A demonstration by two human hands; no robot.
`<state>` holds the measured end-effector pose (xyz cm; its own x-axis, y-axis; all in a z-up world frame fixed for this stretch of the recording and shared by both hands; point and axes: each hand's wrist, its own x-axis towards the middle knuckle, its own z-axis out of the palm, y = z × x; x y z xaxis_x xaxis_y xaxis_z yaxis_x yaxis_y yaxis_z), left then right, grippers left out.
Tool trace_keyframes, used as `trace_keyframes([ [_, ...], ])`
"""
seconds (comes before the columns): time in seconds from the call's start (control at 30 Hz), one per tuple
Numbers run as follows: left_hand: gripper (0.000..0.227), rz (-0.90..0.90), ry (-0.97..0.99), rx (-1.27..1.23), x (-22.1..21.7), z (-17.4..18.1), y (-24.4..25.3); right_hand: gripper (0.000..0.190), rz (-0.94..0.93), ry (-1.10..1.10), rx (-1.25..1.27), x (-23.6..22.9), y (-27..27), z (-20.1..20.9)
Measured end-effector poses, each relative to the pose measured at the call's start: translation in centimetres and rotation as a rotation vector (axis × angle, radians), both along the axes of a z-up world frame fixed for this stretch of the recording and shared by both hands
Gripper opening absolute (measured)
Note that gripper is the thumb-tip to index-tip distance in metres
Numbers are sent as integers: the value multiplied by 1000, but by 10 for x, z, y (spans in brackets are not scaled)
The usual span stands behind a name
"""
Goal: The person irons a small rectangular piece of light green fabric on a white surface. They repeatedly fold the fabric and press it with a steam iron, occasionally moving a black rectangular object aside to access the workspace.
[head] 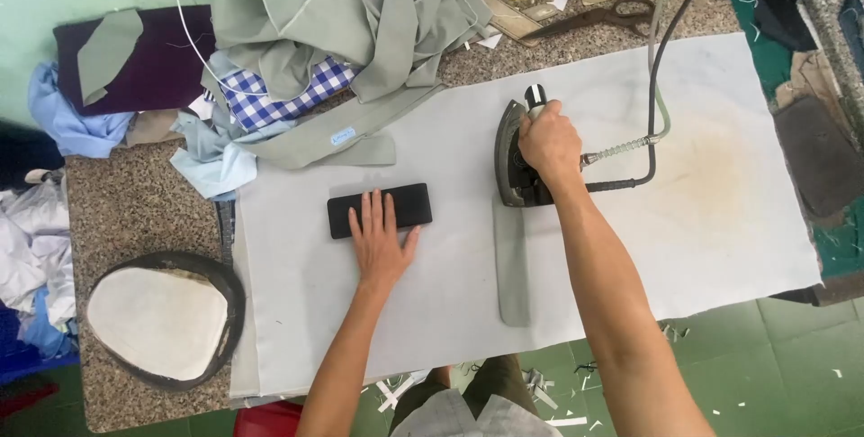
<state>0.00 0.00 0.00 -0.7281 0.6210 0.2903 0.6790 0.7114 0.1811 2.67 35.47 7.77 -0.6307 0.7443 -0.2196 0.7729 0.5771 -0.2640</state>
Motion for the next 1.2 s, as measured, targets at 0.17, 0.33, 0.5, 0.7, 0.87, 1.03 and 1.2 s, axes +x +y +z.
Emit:
trace_keyframes([
  [0.17, 75, -50, -88, 8, 18, -1, 34, 40, 26, 6, 0, -7, 2, 3],
  [0.33, 73, -20, 2, 19, 17, -14, 48, 44, 24, -12, -15, -6, 2, 6],
  [0.5, 69, -14, 55, 58, 16, -13, 48, 41, 17, 17, -41, -5, -3, 11],
  [0.7, 69, -13, 94, 72, 17, -13, 47, 40, 8, 33, -45, 9, -6, -3],
  [0.87, 70, -15, 98, 121, 5, -16, 55, 40, 20, 64, -10, 0, -8, 21],
  [1.03, 73, 6, 114, 61, 22, -11, 46, 40, 32, 89, -8, 12, -17, -2],
  [1.2, 74, -2, 48, 73, 22, -8, 49, 42, 31, 77, -10, 16, -14, 5],
])
